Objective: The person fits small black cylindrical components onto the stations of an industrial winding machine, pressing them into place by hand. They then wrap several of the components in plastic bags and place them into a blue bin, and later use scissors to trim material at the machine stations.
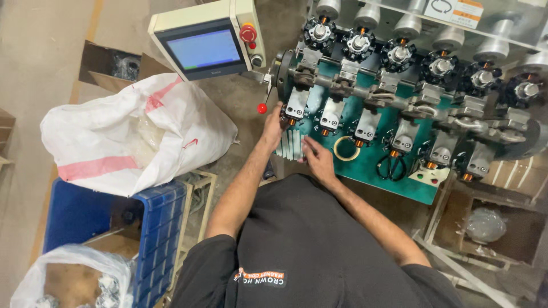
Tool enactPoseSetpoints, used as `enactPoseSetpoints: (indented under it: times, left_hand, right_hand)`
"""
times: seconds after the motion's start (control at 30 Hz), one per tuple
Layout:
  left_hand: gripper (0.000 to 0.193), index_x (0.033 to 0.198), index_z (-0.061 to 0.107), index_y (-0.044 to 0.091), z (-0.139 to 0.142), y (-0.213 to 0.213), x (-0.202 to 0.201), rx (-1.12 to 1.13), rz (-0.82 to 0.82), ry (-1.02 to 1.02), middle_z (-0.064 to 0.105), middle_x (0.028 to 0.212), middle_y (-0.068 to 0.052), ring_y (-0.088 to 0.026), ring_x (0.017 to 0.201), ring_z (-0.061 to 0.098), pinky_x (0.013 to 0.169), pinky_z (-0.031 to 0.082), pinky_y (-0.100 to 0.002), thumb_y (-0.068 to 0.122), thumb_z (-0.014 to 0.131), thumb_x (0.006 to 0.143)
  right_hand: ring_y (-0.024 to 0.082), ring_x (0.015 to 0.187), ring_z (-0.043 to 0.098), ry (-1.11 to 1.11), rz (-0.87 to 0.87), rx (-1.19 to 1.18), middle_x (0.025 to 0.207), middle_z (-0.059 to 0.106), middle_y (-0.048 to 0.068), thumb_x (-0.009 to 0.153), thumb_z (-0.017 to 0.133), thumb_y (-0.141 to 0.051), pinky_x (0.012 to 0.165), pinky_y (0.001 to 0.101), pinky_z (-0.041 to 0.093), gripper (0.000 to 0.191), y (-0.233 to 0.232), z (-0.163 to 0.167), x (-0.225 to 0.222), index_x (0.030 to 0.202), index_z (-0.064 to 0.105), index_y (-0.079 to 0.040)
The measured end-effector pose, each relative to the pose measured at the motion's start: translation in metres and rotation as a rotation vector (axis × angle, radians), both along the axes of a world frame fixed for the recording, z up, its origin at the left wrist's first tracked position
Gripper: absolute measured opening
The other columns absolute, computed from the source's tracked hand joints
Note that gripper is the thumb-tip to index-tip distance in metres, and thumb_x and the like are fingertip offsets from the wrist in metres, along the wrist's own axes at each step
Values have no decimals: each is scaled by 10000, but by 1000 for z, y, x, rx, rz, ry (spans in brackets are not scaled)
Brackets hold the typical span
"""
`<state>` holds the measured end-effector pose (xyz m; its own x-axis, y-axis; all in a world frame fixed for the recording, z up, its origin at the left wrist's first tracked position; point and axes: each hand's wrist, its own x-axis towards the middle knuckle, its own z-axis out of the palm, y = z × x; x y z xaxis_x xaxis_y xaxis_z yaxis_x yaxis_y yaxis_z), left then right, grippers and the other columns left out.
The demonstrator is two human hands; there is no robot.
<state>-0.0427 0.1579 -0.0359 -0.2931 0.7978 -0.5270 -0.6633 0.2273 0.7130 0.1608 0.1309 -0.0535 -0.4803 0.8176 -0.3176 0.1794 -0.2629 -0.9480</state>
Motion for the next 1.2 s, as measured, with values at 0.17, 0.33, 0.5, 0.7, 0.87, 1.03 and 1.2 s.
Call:
enactPoseSetpoints:
  times: [0.17, 0.33, 0.5, 0.7, 0.87, 1.03, 1.2]
  left_hand:
    - [515, 1195, 661, 48, 11, 13, -2, 27, -114, -109, 707, 1046, -75, -174, 885, 708, 778, 582, -365, 520, 529, 1039]
    - [498, 1235, 676, 34, 30, 18, -2, 108, -259, 63, 710, 1071, -73, -165, 923, 673, 792, 553, -345, 472, 516, 1060]
    - [440, 1254, 662, 7, 29, 21, -2, 305, -233, 382, 691, 1122, -46, -110, 1030, 616, 905, 503, -294, 392, 490, 1130]
    - [411, 1209, 711, 7, 19, 19, 1, 76, -199, 557, 736, 1016, -76, -143, 916, 646, 815, 539, -322, 320, 462, 1111]
    - [487, 1339, 617, 82, 23, -52, 6, 207, -643, 1188, 567, 1306, -211, -358, 1209, 539, 1006, 462, -432, 339, 684, 931]
    - [468, 1349, 622, 127, 44, -103, 27, 515, -705, 1298, 619, 1400, -165, -358, 1269, 599, 1054, 493, -420, 268, 712, 912]
    - [323, 1298, 705, 132, 60, -94, 45, -216, -412, 865, 797, 954, -132, -291, 813, 740, 701, 575, -368, 293, 699, 1018]
  right_hand:
    - [179, 547, 704, 327, -560, -359, 1004, 732, 91, 1056, 455, -417, 437, 251, 489, 456, 15, 17, -84, 1165, 609, -1]
    - [147, 429, 540, 112, -671, -195, 767, 614, 113, 1133, 495, -427, 346, 299, 388, 503, 18, 21, -90, 1053, 607, 57]
    - [138, 440, 555, 184, -665, -191, 771, 673, 79, 1104, 454, -450, 366, 272, 405, 502, 17, 39, -92, 1064, 617, 24]
    - [134, 404, 502, 210, -581, -561, 643, 594, 24, 1063, 366, -492, 348, 263, 391, 453, 41, 29, -100, 913, 538, -101]
    - [96, 339, 338, 104, -56, -1010, 468, 385, -42, 1083, 370, -518, 314, 245, 277, 571, 32, 3, -44, 639, 423, -163]
    - [79, 306, 298, 178, 125, -1250, 409, 336, -66, 1017, 464, -587, 302, 234, 219, 601, 19, -1, -3, 574, 453, -181]
    - [89, 566, 461, -83, -46, -132, 670, 570, 6, 1036, 616, -320, 503, 258, 365, 301, 3, 45, 32, 949, 731, -56]
